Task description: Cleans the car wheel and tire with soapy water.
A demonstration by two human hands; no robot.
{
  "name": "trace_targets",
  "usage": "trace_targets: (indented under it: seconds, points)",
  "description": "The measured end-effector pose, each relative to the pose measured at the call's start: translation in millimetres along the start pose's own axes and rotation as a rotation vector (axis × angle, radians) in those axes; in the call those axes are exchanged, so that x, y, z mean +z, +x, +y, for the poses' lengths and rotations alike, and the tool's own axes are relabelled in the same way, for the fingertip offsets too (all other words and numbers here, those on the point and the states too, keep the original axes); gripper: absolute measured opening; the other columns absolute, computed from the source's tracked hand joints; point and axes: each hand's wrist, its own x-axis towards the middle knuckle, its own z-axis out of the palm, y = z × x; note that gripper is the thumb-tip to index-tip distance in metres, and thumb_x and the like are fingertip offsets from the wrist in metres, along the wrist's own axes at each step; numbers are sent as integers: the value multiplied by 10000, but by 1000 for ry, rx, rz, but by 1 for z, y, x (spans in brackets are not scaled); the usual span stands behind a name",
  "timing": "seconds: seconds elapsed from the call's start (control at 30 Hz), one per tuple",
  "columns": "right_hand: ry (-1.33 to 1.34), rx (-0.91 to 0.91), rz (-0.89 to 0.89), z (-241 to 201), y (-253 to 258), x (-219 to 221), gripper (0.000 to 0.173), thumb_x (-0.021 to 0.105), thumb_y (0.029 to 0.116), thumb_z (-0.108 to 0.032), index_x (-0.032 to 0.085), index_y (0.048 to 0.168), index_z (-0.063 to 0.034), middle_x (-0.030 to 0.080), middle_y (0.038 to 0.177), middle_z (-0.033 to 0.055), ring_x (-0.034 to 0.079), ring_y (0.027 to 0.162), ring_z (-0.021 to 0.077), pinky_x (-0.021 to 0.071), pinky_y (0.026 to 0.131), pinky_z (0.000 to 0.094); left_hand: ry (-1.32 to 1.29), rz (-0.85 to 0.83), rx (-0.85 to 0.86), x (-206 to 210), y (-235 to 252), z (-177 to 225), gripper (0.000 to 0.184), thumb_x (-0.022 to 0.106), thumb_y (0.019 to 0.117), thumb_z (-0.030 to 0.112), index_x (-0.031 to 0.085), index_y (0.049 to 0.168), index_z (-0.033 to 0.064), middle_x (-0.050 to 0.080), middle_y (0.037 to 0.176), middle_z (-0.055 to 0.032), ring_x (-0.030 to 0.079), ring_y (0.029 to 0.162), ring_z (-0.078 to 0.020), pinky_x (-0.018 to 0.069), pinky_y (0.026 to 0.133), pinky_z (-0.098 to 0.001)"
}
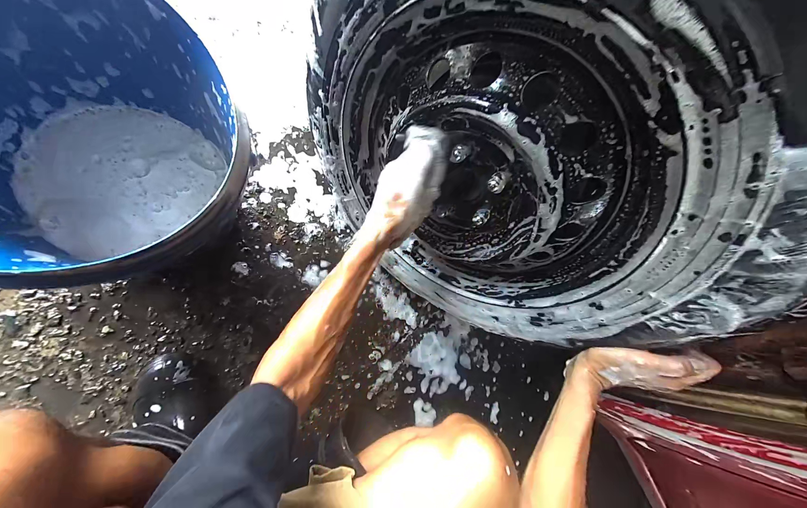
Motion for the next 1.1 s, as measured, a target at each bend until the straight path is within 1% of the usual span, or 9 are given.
trace_targets:
  seconds: [0.07,0.17,0.33,0.4,0.47,0.53,0.7,0.9,1.1]
  points:
    - [-4,17,-3,-3,0,1,410,346,1060,-104,449,1365,150,572,1321,244,562,1264,256,419,1115,312,4,-34,64,9,2,-12,354,415,1074,238,665,936,29,636,731,-49,629,647,-147,558,616,-357]
    - [-99,27,8,-7,0,-1,412,361,1053,-115,485,1354,139,597,1309,233,578,1257,259,428,1108,322,232,-81,-12,-4,-8,-27,322,424,1064,218,661,1072,-1,668,862,-107,661,792,-199,564,749,-430]
    - [-177,-6,10,0,2,-1,413,364,1058,-134,491,1354,124,606,1300,216,584,1252,246,435,1099,313,331,-10,110,6,9,1,202,515,1046,169,639,1103,20,668,855,-82,671,766,-176,586,703,-373]
    - [-224,-1,12,1,2,1,419,367,1050,-145,503,1350,114,618,1293,202,588,1254,240,436,1100,312,407,-27,134,22,-10,-2,250,597,976,97,651,1185,-30,701,1058,-157,690,978,-233,574,892,-413]
    - [-226,14,8,2,3,-2,428,368,1055,-161,510,1354,111,623,1294,200,588,1256,242,437,1099,318,348,-67,117,38,-30,-16,192,559,994,110,663,1095,-15,686,1021,-153,671,960,-236,560,871,-415]
    - [-190,31,10,-2,2,2,425,370,1055,-156,509,1352,114,618,1301,205,586,1259,238,434,1100,314,375,-159,79,29,-24,-18,293,555,1015,162,662,1222,-15,693,1167,-177,670,1097,-259,531,980,-458]
    - [-155,17,19,3,2,2,422,385,1047,-134,489,1366,122,603,1317,218,575,1277,244,427,1112,311,571,-112,101,20,-5,-16,312,563,1008,183,645,1243,-6,690,1187,-181,680,1106,-279,546,966,-471]
    - [-54,17,17,3,2,0,421,380,1057,-132,461,1380,124,588,1322,225,567,1274,252,434,1104,325,171,-146,9,9,-5,-37,380,442,1087,281,653,1280,32,715,1101,-120,691,974,-175,575,892,-422]
    - [-134,9,3,0,1,0,438,394,1041,-130,471,1382,135,586,1345,234,562,1293,241,415,1121,295,328,-190,-183,13,-58,-92,419,429,1079,382,685,1231,88,729,1043,-125,699,982,-259,552,902,-533]
